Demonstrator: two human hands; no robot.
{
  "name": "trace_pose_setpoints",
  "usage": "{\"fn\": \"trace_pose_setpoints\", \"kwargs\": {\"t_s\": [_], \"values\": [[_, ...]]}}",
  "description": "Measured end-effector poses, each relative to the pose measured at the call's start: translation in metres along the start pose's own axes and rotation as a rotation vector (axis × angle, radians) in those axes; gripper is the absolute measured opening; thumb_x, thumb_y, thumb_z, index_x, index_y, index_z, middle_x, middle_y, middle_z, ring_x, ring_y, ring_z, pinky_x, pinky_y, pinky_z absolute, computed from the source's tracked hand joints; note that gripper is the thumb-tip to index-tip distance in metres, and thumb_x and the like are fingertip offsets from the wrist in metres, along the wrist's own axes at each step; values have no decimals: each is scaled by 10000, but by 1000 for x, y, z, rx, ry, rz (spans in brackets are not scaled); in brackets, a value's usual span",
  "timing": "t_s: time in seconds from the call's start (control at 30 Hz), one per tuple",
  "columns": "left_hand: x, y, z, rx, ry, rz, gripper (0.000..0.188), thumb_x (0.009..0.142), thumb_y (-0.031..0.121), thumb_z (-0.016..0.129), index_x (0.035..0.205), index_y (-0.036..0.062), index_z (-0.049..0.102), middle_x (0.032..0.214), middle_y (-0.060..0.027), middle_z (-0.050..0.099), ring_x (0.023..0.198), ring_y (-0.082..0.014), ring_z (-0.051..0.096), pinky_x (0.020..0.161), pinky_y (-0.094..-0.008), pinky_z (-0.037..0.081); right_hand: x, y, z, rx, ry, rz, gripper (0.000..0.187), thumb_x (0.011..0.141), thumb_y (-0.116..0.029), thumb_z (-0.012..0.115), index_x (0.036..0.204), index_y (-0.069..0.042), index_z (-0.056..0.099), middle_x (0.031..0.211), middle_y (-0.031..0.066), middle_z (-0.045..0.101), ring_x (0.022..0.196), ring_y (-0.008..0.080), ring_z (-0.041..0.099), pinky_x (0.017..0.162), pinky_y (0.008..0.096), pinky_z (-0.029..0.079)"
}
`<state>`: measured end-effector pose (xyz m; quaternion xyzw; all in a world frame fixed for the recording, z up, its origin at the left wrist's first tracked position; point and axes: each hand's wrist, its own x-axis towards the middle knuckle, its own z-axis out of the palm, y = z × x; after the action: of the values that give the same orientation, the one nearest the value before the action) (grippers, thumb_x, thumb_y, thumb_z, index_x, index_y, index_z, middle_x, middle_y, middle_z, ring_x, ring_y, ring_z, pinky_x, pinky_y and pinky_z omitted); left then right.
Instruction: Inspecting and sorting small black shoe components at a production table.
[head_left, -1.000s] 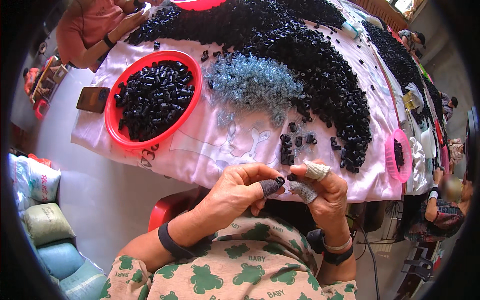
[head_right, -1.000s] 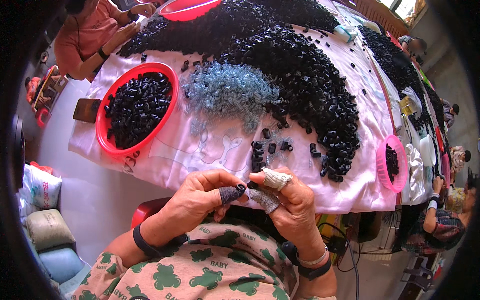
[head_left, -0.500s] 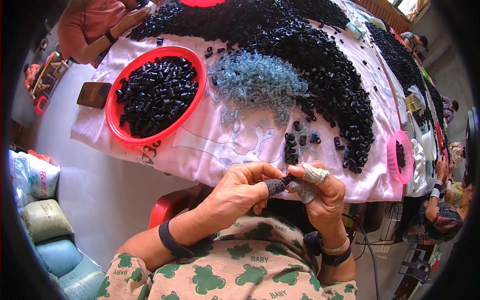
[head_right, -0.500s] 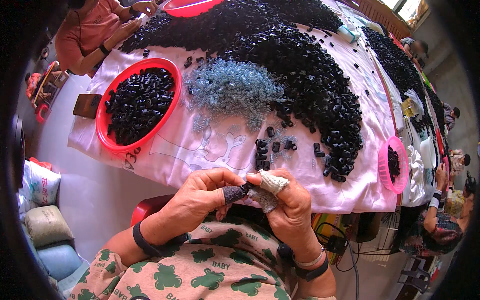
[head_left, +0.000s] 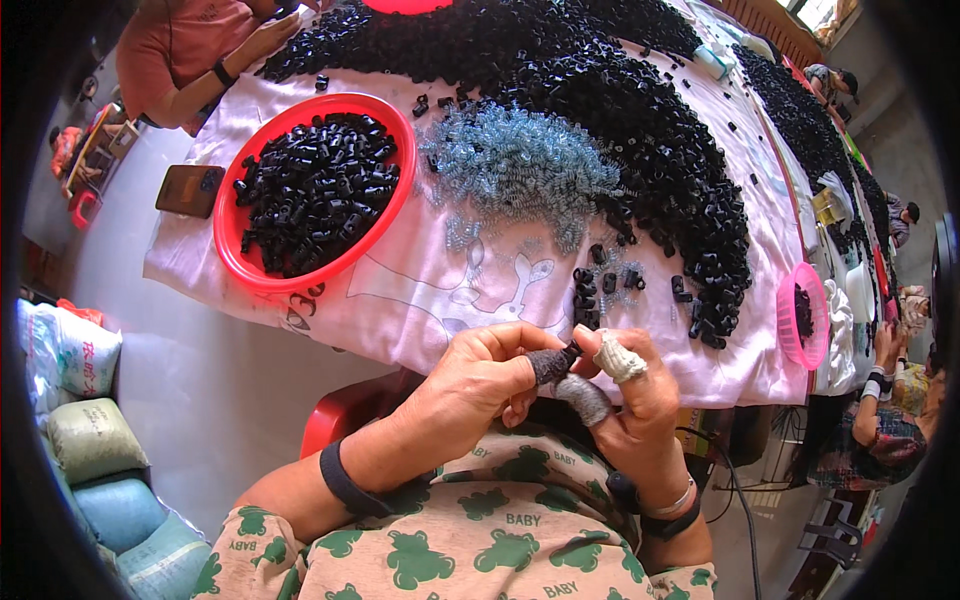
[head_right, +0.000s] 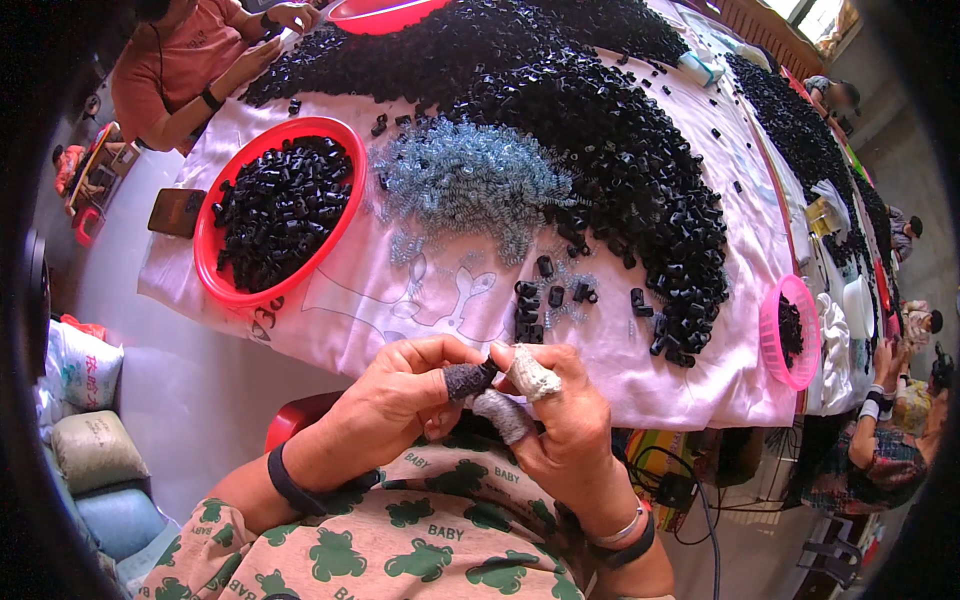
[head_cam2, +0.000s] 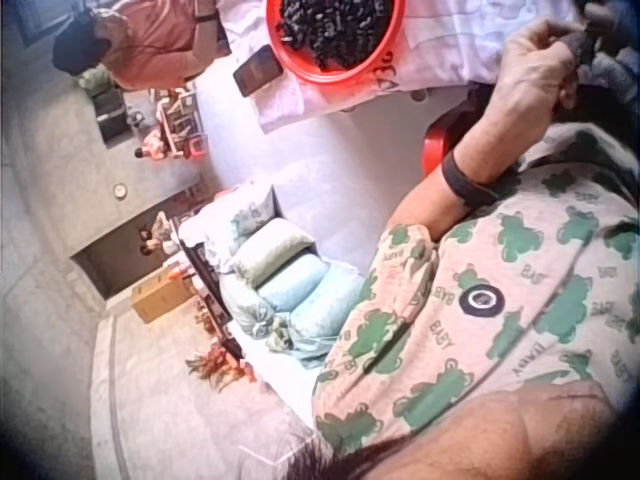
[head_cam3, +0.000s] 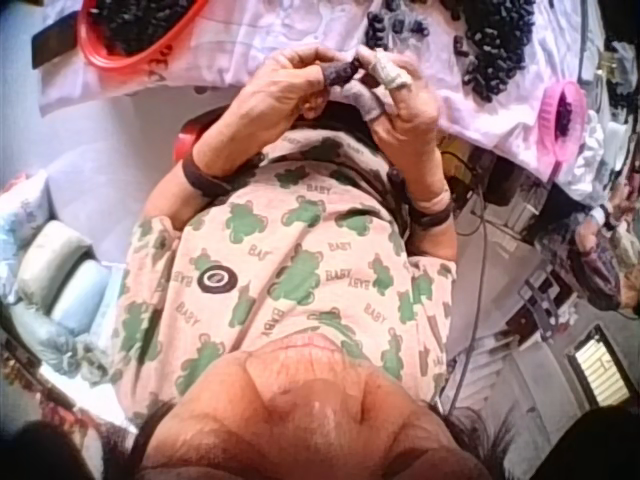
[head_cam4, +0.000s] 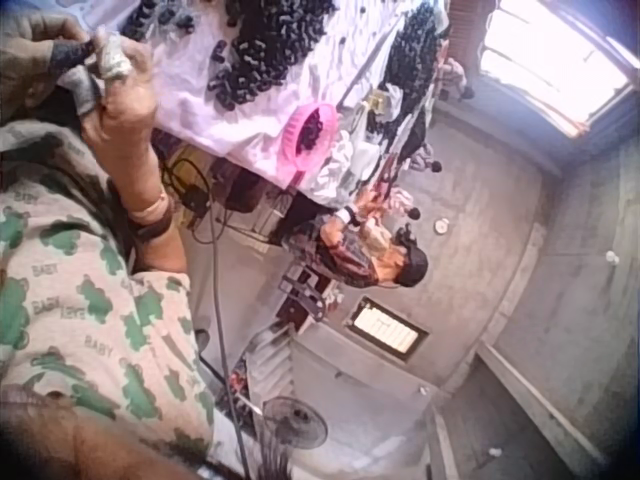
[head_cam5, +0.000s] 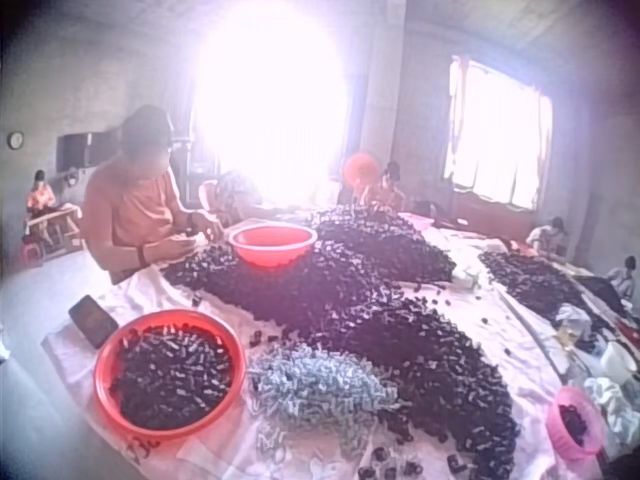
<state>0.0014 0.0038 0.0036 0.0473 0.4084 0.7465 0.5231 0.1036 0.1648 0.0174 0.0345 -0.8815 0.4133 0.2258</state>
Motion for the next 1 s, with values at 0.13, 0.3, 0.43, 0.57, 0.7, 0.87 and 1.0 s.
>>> {"fn": "trace_pose_setpoints", "kwargs": {"t_s": [0.13, 0.3, 0.43, 0.57, 0.7, 0.87, 1.0], "values": [[0, 0, 1, -59, 44, -34, 218, 883, 150, 692, 1047, 23, 623, 789, 4, 597, 563, -37, 477, 498, -165, 363, -3, 1, 9, -44, 31, -1, 532, 689, 60, 741, 1200, -19, 617, 1021, 134, 586, 839, 253, 638, 719, 317, 538], [2, -2, -2, -32, 42, -37, 175, 886, 124, 682, 1028, 33, 632, 805, 4, 606, 571, -29, 481, 501, -161, 374, -5, 5, 16, -142, 69, -62, 535, 682, 63, 742, 1196, -3, 610, 1006, 138, 580, 875, 264, 628, 713, 327, 536], [3, -3, -3, -25, 42, -45, 171, 889, 116, 675, 1033, 35, 630, 827, -3, 615, 591, -29, 505, 516, -159, 397, -7, 7, 17, -129, 100, -74, 534, 666, 60, 751, 1178, -5, 617, 1003, 132, 581, 877, 271, 619, 725, 334, 531], [3, -3, -3, -86, 13, -43, 193, 884, 127, 682, 1045, 37, 626, 835, -6, 616, 610, -35, 524, 527, -160, 405, -8, 8, 16, -109, 113, -47, 528, 660, 27, 775, 1163, -25, 626, 992, 125, 578, 864, 273, 615, 720, 335, 527], [3, -3, -3, -105, -40, -36, 232, 878, 147, 694, 1063, 28, 622, 839, -11, 616, 615, -41, 528, 530, -162, 408, -6, 8, 14, -81, 137, -65, 515, 671, 5, 782, 1161, -37, 627, 990, 122, 574, 859, 264, 617, 714, 330, 527], [1, -1, -4, -78, -68, -16, 238, 875, 153, 697, 1057, 17, 626, 831, -9, 612, 621, -38, 527, 531, -165, 400, -6, 1, 17, -140, 121, -56, 494, 688, -1, 773, 1156, -10, 616, 992, 126, 570, 830, 257, 616, 705, 329, 526], [3, -8, -1, 6, -19, 49, 202, 883, 136, 683, 1039, 19, 633, 809, 14, 589, 615, -23, 477, 532, -166, 364, -6, 4, 17, -170, 125, -126, 498, 685, 22, 754, 1161, 11, 606, 988, 136, 568, 837, 273, 612, 711, 340, 524]]}}
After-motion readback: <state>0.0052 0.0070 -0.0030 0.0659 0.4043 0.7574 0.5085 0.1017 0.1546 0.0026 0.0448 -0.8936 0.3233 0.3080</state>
